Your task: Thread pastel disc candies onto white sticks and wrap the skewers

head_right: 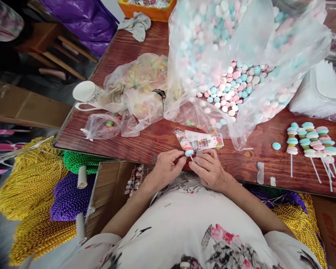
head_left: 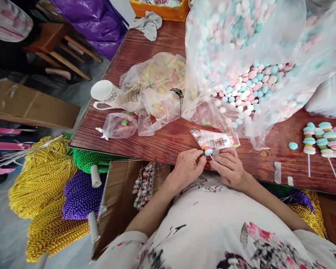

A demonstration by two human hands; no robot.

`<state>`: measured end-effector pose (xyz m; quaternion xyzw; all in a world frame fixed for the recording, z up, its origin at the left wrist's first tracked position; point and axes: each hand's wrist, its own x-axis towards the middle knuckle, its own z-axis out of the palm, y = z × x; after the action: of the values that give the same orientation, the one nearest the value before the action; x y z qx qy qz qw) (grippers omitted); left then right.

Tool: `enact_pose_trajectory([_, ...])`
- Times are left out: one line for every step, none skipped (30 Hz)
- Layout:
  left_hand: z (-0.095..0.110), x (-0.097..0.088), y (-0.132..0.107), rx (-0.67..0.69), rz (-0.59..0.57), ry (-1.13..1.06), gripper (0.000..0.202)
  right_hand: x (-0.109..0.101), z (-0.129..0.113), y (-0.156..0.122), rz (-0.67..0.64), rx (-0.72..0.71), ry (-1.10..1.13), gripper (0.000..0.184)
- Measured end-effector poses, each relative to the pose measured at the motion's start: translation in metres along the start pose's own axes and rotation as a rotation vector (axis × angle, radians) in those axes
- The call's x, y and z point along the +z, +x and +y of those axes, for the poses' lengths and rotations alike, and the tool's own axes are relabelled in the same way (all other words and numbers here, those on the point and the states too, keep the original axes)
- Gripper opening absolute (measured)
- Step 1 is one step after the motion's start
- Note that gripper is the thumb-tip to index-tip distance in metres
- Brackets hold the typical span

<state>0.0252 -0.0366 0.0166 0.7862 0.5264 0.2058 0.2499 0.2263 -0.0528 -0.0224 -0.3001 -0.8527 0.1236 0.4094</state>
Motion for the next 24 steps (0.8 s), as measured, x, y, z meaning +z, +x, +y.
enact_pose_trajectory([0.000,0.001,0.000,0.000,-0.004,-0.007,0.021,0.001,0.000,0.000,0.012,0.003,0.011,0.035])
enact_pose_trajectory([0.000,0.001,-0.001,0.002,-0.005,-0.015,0.022,0.001,-0.001,0.000,0.027,0.009,0.025,0.035])
enact_pose_trajectory([-0.001,0.002,-0.001,0.002,-0.002,-0.023,0.022,0.002,-0.001,0.001,0.045,0.018,0.041,0.036])
enact_pose_trajectory([-0.001,0.003,-0.001,0.002,0.006,-0.033,0.021,0.002,-0.001,0.002,0.065,0.030,0.059,0.036])
enact_pose_trajectory([-0.002,0.004,-0.001,0.002,0.020,-0.045,0.020,0.002,-0.002,0.003,0.083,0.043,0.078,0.036])
enact_pose_trajectory([-0.002,0.005,-0.001,0.002,0.039,-0.056,0.020,0.002,-0.002,0.004,0.101,0.056,0.094,0.036])
enact_pose_trajectory([-0.003,0.006,0.000,0.005,0.063,-0.065,0.019,0.002,-0.003,0.005,0.116,0.068,0.108,0.035])
enact_pose_trajectory([-0.003,0.008,0.000,0.009,0.087,-0.067,0.019,0.003,-0.004,0.006,0.126,0.081,0.119,0.035])
enact_pose_trajectory([-0.003,0.009,0.001,0.013,0.111,-0.062,0.018,0.003,-0.004,0.007,0.131,0.095,0.128,0.034])
enact_pose_trajectory([-0.003,0.010,0.002,0.019,0.133,-0.049,0.018,0.003,-0.004,0.007,0.133,0.108,0.135,0.033])
enact_pose_trajectory([-0.003,0.010,0.002,0.026,0.153,-0.033,0.018,0.004,-0.005,0.007,0.132,0.119,0.136,0.033])
enact_pose_trajectory([-0.003,0.010,0.002,0.033,0.171,-0.016,0.018,0.004,-0.005,0.006,0.128,0.126,0.131,0.034])
enact_pose_trajectory([-0.002,0.010,0.002,0.040,0.187,-0.004,0.018,0.005,-0.005,0.005,0.123,0.128,0.118,0.035])
enact_pose_trajectory([-0.002,0.009,0.002,0.047,0.200,0.001,0.018,0.005,-0.005,0.004,0.117,0.124,0.098,0.036])
enact_pose_trajectory([-0.001,0.007,0.002,0.054,0.209,0.000,0.018,0.006,-0.005,0.003,0.105,0.116,0.074,0.038])
enact_pose_trajectory([0.000,0.004,0.002,0.060,0.213,-0.005,0.018,0.006,-0.005,0.003,0.089,0.104,0.050,0.039])
enact_pose_trajectory([0.001,0.001,0.002,0.067,0.213,-0.012,0.018,0.007,-0.006,0.003,0.072,0.092,0.027,0.039])
enact_pose_trajectory([0.003,-0.002,0.003,0.072,0.210,-0.018,0.018,0.007,-0.006,0.003,0.055,0.080,0.006,0.040])
enact_pose_trajectory([0.005,-0.005,0.003,0.079,0.205,-0.020,0.018,0.008,-0.007,0.003,0.042,0.070,-0.016,0.040])
enact_pose_trajectory([0.007,-0.007,0.004,0.088,0.198,-0.016,0.018,0.009,-0.008,0.004,0.037,0.060,-0.037,0.040])
enact_pose_trajectory([0.010,-0.009,0.005,0.100,0.191,-0.006,0.018,0.010,-0.008,0.005,0.037,0.053,-0.056,0.039])
enact_pose_trajectory([0.012,-0.009,0.005,0.114,0.185,0.011,0.019,0.011,-0.009,0.006,0.038,0.046,-0.072,0.038])
enact_pose_trajectory([0.014,-0.008,0.006,0.129,0.181,0.032,0.019,0.012,-0.009,0.007,0.037,0.038,-0.083,0.036])
enact_pose_trajectory([0.016,-0.006,0.006,0.144,0.180,0.054,0.020,0.013,-0.009,0.008,0.034,0.029,-0.086,0.035])
